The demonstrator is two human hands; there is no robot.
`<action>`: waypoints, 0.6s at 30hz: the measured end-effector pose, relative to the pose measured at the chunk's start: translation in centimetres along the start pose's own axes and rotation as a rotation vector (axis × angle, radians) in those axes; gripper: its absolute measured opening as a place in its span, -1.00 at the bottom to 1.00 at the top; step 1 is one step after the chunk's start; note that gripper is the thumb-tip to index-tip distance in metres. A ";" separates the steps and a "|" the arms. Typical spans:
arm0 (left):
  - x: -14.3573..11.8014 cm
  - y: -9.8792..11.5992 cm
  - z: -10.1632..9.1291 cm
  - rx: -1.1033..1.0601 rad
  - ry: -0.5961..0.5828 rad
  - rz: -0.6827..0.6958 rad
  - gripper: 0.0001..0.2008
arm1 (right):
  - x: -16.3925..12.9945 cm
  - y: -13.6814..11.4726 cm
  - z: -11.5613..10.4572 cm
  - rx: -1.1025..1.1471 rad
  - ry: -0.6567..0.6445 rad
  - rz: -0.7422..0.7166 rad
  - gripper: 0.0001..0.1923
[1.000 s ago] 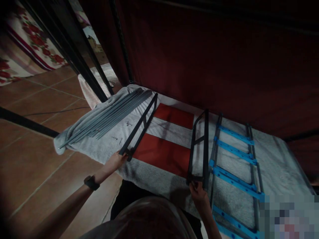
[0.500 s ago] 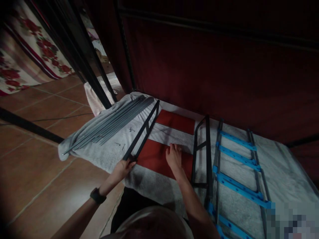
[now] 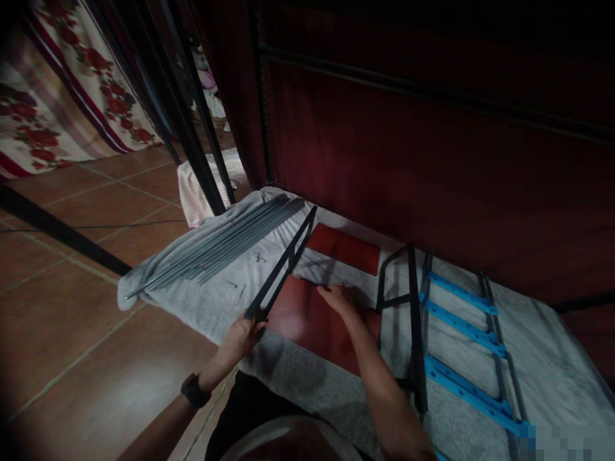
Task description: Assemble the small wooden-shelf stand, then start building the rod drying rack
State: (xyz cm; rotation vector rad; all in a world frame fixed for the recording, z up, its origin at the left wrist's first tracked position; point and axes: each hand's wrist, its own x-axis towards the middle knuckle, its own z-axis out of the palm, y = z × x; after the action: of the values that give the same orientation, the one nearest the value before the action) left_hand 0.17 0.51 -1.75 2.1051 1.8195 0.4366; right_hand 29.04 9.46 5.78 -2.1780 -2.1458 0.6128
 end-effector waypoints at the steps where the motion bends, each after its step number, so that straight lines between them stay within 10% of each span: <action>1: 0.0 0.0 0.0 0.008 -0.004 -0.016 -0.76 | -0.4 -0.1 -0.4 0.020 0.008 -0.012 -0.62; 11: -0.1 0.8 -1.2 -0.155 -0.041 -0.045 -0.85 | -9.8 -2.0 -1.9 0.099 0.123 -0.172 -0.79; 18: -1.1 2.2 -1.9 -0.110 -0.044 -0.156 -0.78 | -10.4 -1.8 -2.2 0.089 0.153 -0.153 -0.80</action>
State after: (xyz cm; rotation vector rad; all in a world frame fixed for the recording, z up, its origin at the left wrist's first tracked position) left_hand 1.17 -0.83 0.86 1.8696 1.8732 0.4359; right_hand 28.24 0.08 10.97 -1.9267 -2.1367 0.5041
